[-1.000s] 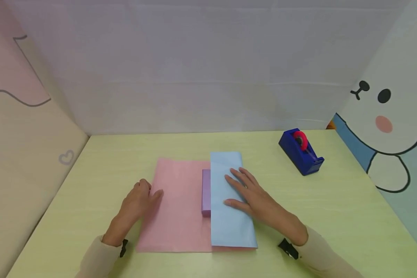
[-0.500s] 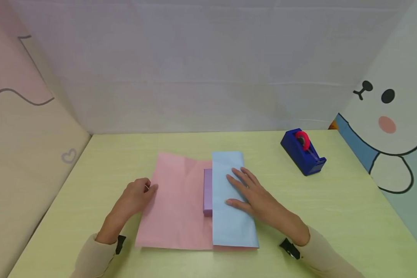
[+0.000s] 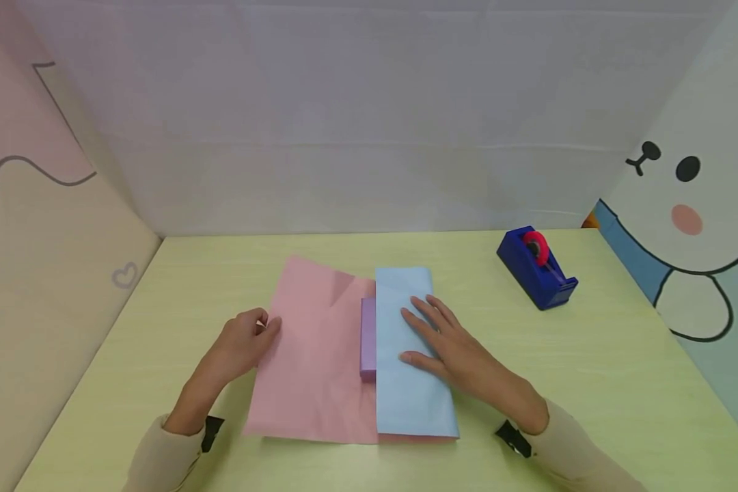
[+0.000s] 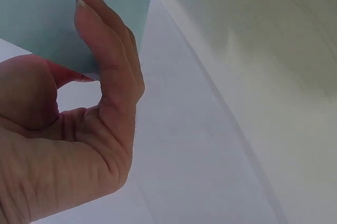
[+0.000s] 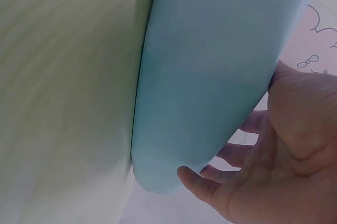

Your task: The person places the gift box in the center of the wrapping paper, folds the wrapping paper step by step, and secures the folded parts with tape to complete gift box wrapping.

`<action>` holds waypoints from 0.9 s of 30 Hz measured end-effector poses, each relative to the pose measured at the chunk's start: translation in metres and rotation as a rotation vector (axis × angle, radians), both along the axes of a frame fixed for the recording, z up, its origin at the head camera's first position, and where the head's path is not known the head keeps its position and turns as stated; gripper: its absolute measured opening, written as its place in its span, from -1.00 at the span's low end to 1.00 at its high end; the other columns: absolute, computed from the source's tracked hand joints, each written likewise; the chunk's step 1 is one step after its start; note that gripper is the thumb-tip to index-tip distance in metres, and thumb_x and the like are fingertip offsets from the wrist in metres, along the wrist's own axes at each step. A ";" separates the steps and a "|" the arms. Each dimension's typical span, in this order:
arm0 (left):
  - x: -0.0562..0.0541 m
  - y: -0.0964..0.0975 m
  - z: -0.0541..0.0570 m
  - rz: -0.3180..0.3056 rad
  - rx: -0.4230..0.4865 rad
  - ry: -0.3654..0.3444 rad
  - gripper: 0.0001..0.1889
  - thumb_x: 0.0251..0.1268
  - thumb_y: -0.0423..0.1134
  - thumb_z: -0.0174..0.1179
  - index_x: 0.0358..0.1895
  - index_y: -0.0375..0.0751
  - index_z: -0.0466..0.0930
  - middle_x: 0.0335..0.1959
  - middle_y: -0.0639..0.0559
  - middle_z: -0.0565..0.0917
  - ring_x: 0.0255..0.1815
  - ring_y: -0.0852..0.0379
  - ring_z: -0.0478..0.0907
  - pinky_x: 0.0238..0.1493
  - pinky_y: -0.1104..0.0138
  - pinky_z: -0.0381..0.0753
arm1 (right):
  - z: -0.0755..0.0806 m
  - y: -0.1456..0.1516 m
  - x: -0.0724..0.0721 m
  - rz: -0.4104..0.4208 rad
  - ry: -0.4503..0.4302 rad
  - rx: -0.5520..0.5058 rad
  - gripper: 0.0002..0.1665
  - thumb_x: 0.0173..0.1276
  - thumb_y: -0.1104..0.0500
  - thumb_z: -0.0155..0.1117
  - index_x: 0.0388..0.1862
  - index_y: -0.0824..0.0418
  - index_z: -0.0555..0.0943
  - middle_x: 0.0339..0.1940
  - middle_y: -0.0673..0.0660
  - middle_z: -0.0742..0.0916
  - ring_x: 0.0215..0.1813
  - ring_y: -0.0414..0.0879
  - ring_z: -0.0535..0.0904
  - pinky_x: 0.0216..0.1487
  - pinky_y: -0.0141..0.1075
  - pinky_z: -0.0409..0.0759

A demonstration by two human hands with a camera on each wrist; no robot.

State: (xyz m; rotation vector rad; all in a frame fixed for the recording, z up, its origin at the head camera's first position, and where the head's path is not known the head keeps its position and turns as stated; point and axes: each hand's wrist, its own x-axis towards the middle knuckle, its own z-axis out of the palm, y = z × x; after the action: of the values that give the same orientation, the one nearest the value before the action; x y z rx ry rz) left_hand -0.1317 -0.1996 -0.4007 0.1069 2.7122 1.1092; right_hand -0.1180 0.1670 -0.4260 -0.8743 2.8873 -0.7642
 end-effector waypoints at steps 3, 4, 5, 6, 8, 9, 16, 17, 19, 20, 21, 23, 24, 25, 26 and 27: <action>0.001 0.002 0.004 -0.004 0.059 -0.010 -0.68 0.62 -0.16 0.01 -0.31 -0.33 0.48 -0.70 0.00 0.52 -0.66 0.03 0.52 -0.62 0.27 0.41 | 0.000 0.001 0.000 0.008 0.009 0.013 -0.16 0.54 -0.16 0.22 0.64 0.17 0.25 0.66 0.24 0.22 0.67 0.30 -0.04 0.47 0.26 0.23; 0.001 0.002 0.005 -0.010 0.076 -0.003 -0.66 0.63 -0.14 0.00 -0.34 -0.31 0.48 -0.71 0.01 0.51 -0.67 0.03 0.51 -0.62 0.27 0.40 | 0.000 0.001 0.000 0.010 0.010 0.020 -0.15 0.54 -0.17 0.21 0.64 0.17 0.24 0.67 0.25 0.21 0.67 0.30 -0.05 0.48 0.26 0.22; 0.001 0.003 0.006 -0.020 0.094 0.006 -0.64 0.64 -0.12 0.00 -0.38 -0.29 0.46 -0.71 0.02 0.51 -0.67 0.03 0.50 -0.63 0.29 0.38 | -0.001 0.001 0.000 0.012 0.009 0.025 -0.15 0.54 -0.17 0.20 0.64 0.17 0.23 0.67 0.25 0.20 0.67 0.30 -0.06 0.49 0.25 0.21; 0.002 0.004 0.007 -0.028 0.111 0.015 -0.62 0.65 -0.11 0.00 -0.41 -0.26 0.45 -0.71 0.03 0.49 -0.67 0.05 0.48 -0.63 0.30 0.36 | -0.001 0.001 0.000 0.012 0.008 0.030 -0.14 0.54 -0.18 0.20 0.64 0.18 0.23 0.67 0.25 0.19 0.67 0.30 -0.06 0.50 0.24 0.19; 0.002 0.005 0.009 -0.049 0.145 0.040 -0.58 0.65 -0.10 0.01 -0.48 -0.23 0.40 -0.71 0.04 0.44 -0.68 0.07 0.42 -0.62 0.30 0.33 | -0.001 0.001 0.000 0.016 0.010 0.035 -0.13 0.54 -0.19 0.19 0.65 0.18 0.21 0.67 0.25 0.18 0.67 0.30 -0.07 0.51 0.23 0.18; 0.003 0.007 0.010 -0.060 0.163 0.052 -0.56 0.65 -0.10 0.01 -0.50 -0.22 0.37 -0.70 0.04 0.41 -0.68 0.08 0.37 -0.62 0.30 0.33 | -0.001 0.001 0.000 0.015 0.009 0.036 -0.12 0.54 -0.19 0.19 0.65 0.18 0.21 0.68 0.25 0.18 0.67 0.29 -0.07 0.51 0.22 0.18; 0.002 0.017 0.015 -0.085 0.274 0.075 -0.55 0.66 -0.11 0.00 -0.52 -0.19 0.29 -0.63 0.05 0.29 -0.61 0.09 0.29 -0.35 0.24 0.62 | -0.001 0.002 0.001 0.016 0.001 0.036 -0.11 0.54 -0.19 0.20 0.66 0.16 0.18 0.69 0.22 0.15 0.69 0.26 -0.11 0.53 0.20 0.15; 0.002 0.018 0.016 -0.083 0.285 0.072 -0.55 0.67 -0.11 0.00 -0.52 -0.18 0.28 -0.62 0.05 0.27 -0.59 0.09 0.30 -0.31 0.22 0.66 | 0.000 0.002 0.001 0.016 -0.002 0.034 -0.11 0.54 -0.19 0.20 0.67 0.16 0.17 0.69 0.22 0.15 0.69 0.25 -0.11 0.54 0.20 0.15; 0.001 0.020 0.017 -0.082 0.304 0.067 -0.55 0.66 -0.10 0.00 -0.52 -0.17 0.26 -0.59 0.06 0.24 -0.56 0.09 0.31 -0.26 0.20 0.69 | 0.000 0.002 0.001 0.018 0.004 0.035 -0.11 0.54 -0.19 0.20 0.66 0.16 0.17 0.69 0.23 0.15 0.68 0.26 -0.10 0.53 0.20 0.15; 0.001 0.021 0.017 -0.083 0.313 0.066 -0.55 0.66 -0.10 0.01 -0.52 -0.18 0.27 -0.58 0.06 0.23 -0.53 0.08 0.33 -0.25 0.19 0.70 | 0.000 0.002 0.001 0.020 0.006 0.035 -0.11 0.54 -0.19 0.20 0.66 0.17 0.18 0.69 0.23 0.15 0.68 0.27 -0.10 0.53 0.21 0.16; 0.001 0.022 0.017 -0.082 0.321 0.068 -0.55 0.66 -0.10 0.01 -0.52 -0.18 0.27 -0.57 0.06 0.22 -0.51 0.08 0.35 -0.24 0.19 0.71 | 0.000 0.002 0.001 0.020 0.009 0.036 -0.11 0.53 -0.18 0.20 0.66 0.17 0.18 0.69 0.24 0.16 0.68 0.27 -0.10 0.53 0.21 0.16; 0.000 0.025 0.017 -0.080 0.333 0.075 -0.55 0.65 -0.10 0.02 -0.52 -0.18 0.27 -0.56 0.05 0.21 -0.48 0.07 0.36 -0.23 0.19 0.71 | 0.000 0.002 0.001 0.021 0.012 0.035 -0.11 0.54 -0.18 0.20 0.66 0.17 0.18 0.68 0.24 0.16 0.68 0.27 -0.10 0.53 0.21 0.16; -0.001 0.026 0.017 -0.081 0.340 0.079 -0.56 0.65 -0.10 0.03 -0.52 -0.18 0.28 -0.55 0.04 0.22 -0.47 0.07 0.37 -0.23 0.19 0.72 | 0.000 0.002 0.001 0.021 0.013 0.035 -0.11 0.54 -0.18 0.20 0.66 0.17 0.18 0.68 0.24 0.16 0.68 0.27 -0.10 0.53 0.21 0.16; -0.001 0.028 0.018 -0.081 0.347 0.081 -0.56 0.65 -0.10 0.03 -0.52 -0.19 0.28 -0.54 0.03 0.23 -0.45 0.07 0.38 -0.22 0.19 0.72 | 0.000 0.002 0.001 0.021 0.013 0.035 -0.11 0.54 -0.18 0.20 0.66 0.17 0.18 0.68 0.24 0.16 0.68 0.27 -0.10 0.53 0.21 0.16; -0.002 0.030 0.018 -0.079 0.356 0.081 -0.56 0.65 -0.10 0.04 -0.52 -0.19 0.28 -0.53 0.03 0.23 -0.45 0.06 0.39 -0.22 0.19 0.72 | 0.000 0.002 0.001 0.021 0.015 0.033 -0.12 0.54 -0.17 0.19 0.66 0.17 0.18 0.68 0.24 0.17 0.68 0.28 -0.09 0.52 0.21 0.17; -0.002 0.031 0.018 -0.073 0.366 0.078 -0.55 0.64 -0.10 0.04 -0.52 -0.19 0.27 -0.53 0.02 0.23 -0.45 0.07 0.38 -0.21 0.19 0.72 | 0.000 0.002 0.001 0.021 0.013 0.032 -0.12 0.55 -0.17 0.19 0.66 0.17 0.18 0.68 0.24 0.16 0.68 0.27 -0.09 0.52 0.21 0.17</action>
State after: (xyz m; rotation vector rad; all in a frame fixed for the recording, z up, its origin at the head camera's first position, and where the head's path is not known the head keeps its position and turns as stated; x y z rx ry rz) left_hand -0.1341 -0.1683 -0.3825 0.3078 2.5141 1.5956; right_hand -0.1167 0.1686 -0.4265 -0.9078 2.8889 -0.7107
